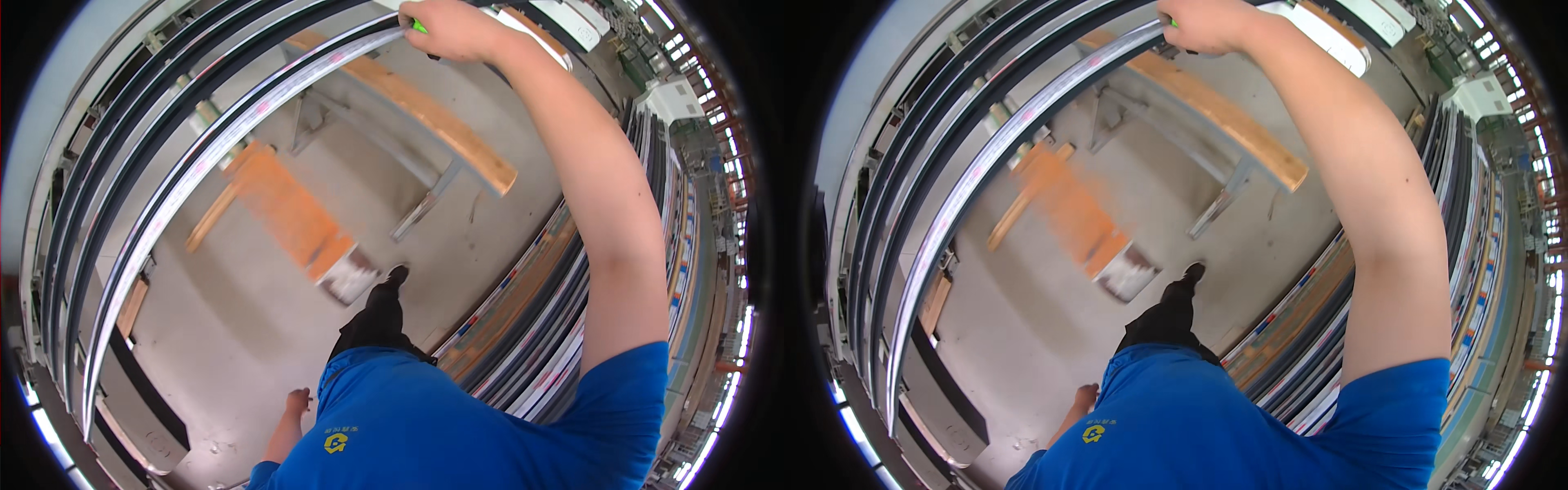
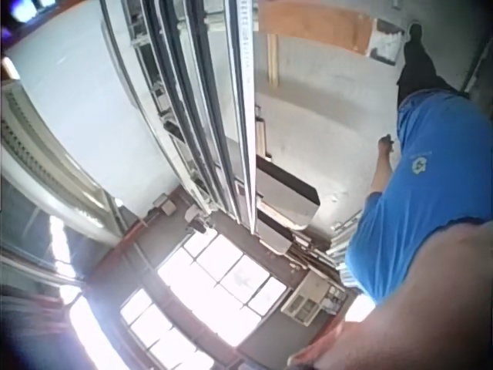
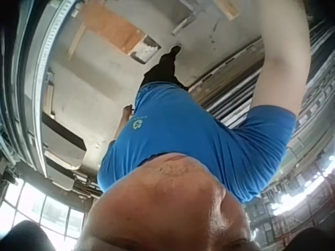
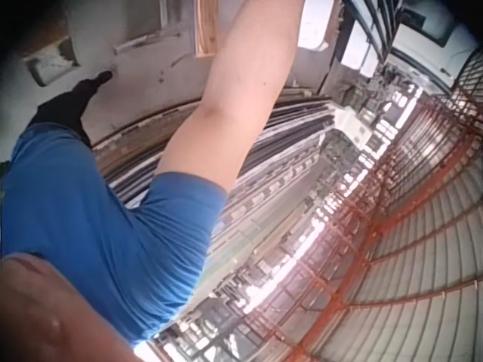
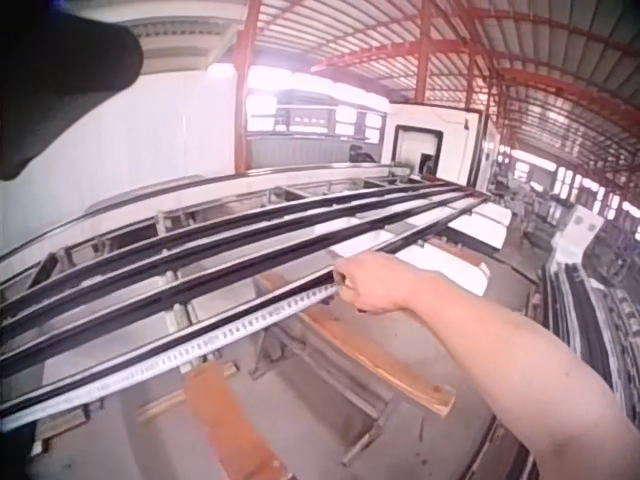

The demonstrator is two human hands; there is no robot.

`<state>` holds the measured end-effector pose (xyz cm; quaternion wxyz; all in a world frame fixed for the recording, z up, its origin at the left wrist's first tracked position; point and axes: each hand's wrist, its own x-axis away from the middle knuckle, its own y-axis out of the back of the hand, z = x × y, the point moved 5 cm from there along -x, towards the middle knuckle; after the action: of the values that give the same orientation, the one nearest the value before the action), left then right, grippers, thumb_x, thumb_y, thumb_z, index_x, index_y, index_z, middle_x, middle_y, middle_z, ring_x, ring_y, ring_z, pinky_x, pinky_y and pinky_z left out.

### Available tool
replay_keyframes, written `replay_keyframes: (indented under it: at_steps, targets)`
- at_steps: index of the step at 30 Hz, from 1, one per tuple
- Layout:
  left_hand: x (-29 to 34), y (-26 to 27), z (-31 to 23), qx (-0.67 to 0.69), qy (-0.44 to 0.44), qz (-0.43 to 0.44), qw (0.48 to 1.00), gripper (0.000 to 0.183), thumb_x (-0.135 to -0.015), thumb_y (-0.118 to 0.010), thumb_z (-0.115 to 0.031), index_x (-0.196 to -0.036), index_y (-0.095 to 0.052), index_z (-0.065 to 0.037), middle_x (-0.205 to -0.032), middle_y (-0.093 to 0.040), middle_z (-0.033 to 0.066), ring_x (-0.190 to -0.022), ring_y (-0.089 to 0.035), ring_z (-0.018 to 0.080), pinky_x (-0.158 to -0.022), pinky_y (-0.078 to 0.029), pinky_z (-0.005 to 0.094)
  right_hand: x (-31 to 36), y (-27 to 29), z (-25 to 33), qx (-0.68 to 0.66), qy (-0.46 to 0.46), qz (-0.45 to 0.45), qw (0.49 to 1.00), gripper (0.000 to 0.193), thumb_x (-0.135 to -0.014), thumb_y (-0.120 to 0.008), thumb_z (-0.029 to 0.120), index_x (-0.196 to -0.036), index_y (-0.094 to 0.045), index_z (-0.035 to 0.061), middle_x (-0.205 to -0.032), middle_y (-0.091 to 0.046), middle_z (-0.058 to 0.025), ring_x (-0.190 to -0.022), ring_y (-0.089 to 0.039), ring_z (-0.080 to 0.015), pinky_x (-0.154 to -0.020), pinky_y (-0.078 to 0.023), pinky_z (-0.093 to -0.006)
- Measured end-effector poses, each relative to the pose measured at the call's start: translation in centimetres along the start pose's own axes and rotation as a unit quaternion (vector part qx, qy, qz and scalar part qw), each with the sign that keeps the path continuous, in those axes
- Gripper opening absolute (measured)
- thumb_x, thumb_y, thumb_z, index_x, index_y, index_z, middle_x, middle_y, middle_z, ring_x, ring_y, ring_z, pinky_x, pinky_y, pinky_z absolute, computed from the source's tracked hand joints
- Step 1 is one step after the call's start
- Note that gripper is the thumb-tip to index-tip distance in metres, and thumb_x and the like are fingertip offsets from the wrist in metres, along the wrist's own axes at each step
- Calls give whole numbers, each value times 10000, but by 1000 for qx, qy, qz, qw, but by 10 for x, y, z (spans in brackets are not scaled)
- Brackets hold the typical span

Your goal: Operating a CNC machine terminal and measuring metal profiles on a fabrication floor.

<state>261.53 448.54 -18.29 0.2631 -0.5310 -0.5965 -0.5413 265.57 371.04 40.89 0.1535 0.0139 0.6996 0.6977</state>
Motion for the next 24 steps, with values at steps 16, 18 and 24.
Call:
replay_keyframes:
  at_steps: [16,18,24]
  targets:
    - [-101,-112,-489,173,105,3,979,545,-985,-625,-450,-1181,-712,52,-964,-789,167,-652,-715,280,-686,-595,420,12,-38,-493,-17,21,101,994,250,-1001,-574,253,-1136,-613,46,-1082,-687,-160,-1078,-634,-363,-922,-509,-485]
    - [-103,-123,-553,175,120,8,977,547,-981,-629,-447,-1180,-711,56,-958,-786,173,-683,-724,279,-700,-593,428,26,-40,-557,-24,-15,143,989,243,-1008,-567,257,-1153,-597,65,-1119,-681,-134,-1110,-618,-351,-945,-504,-482]
    - [-126,-221,-760,30,-2,-20,999,444,-986,-633,-406,-1153,-735,-8,-962,-780,188,-842,-750,320,-763,-589,461,50,-27,-774,12,54,109,992,241,-1018,-543,262,-1150,-589,66,-1124,-683,-139,-1117,-611,-357,-969,-498,-490]
